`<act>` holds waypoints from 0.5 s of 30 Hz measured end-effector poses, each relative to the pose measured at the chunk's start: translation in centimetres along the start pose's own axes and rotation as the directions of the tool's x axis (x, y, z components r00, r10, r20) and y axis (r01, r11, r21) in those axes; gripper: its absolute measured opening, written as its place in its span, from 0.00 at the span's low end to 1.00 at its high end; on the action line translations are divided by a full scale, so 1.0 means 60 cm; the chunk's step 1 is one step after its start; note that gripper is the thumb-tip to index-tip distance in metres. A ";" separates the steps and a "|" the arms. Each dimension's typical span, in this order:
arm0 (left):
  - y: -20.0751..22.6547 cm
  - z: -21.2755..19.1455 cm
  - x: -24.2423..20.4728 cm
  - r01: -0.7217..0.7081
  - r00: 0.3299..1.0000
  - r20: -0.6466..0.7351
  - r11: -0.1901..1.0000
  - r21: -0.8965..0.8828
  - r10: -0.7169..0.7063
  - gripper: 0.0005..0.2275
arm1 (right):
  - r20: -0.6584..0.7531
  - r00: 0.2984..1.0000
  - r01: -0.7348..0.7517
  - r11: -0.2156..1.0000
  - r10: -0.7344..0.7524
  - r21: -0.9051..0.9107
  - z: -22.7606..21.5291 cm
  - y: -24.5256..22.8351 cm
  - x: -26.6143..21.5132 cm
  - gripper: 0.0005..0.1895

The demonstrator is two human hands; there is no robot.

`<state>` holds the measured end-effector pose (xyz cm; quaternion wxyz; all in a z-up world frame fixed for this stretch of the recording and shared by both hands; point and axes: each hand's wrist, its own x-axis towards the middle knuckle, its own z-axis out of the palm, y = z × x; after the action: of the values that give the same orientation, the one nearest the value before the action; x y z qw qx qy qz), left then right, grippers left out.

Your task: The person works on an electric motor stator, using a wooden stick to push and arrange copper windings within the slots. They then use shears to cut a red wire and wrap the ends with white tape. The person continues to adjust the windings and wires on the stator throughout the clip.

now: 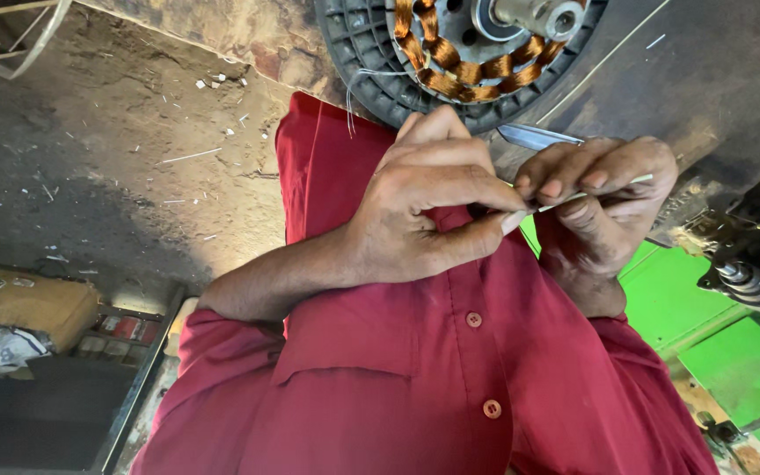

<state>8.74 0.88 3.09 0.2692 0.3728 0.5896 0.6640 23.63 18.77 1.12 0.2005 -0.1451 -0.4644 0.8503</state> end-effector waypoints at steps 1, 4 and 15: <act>-0.001 0.000 0.000 -0.002 1.000 -0.002 1.000 -0.007 0.002 0.06 | -0.002 1.000 -0.005 1.000 0.005 0.000 -0.001 -0.001 0.000 0.13; -0.002 0.003 0.001 -0.005 1.000 -0.005 1.000 -0.028 0.004 0.06 | 0.013 1.000 0.003 1.000 -0.003 -0.026 -0.004 -0.005 0.000 0.13; -0.011 0.008 -0.002 -0.083 0.995 -0.040 0.985 0.149 0.090 0.08 | 0.271 0.934 0.331 0.853 -0.234 -0.403 -0.001 -0.016 0.043 0.14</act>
<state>9.17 1.17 2.41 0.1978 0.4013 0.6264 0.6383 21.59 20.49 1.74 0.2351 -0.0253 -0.6801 0.6939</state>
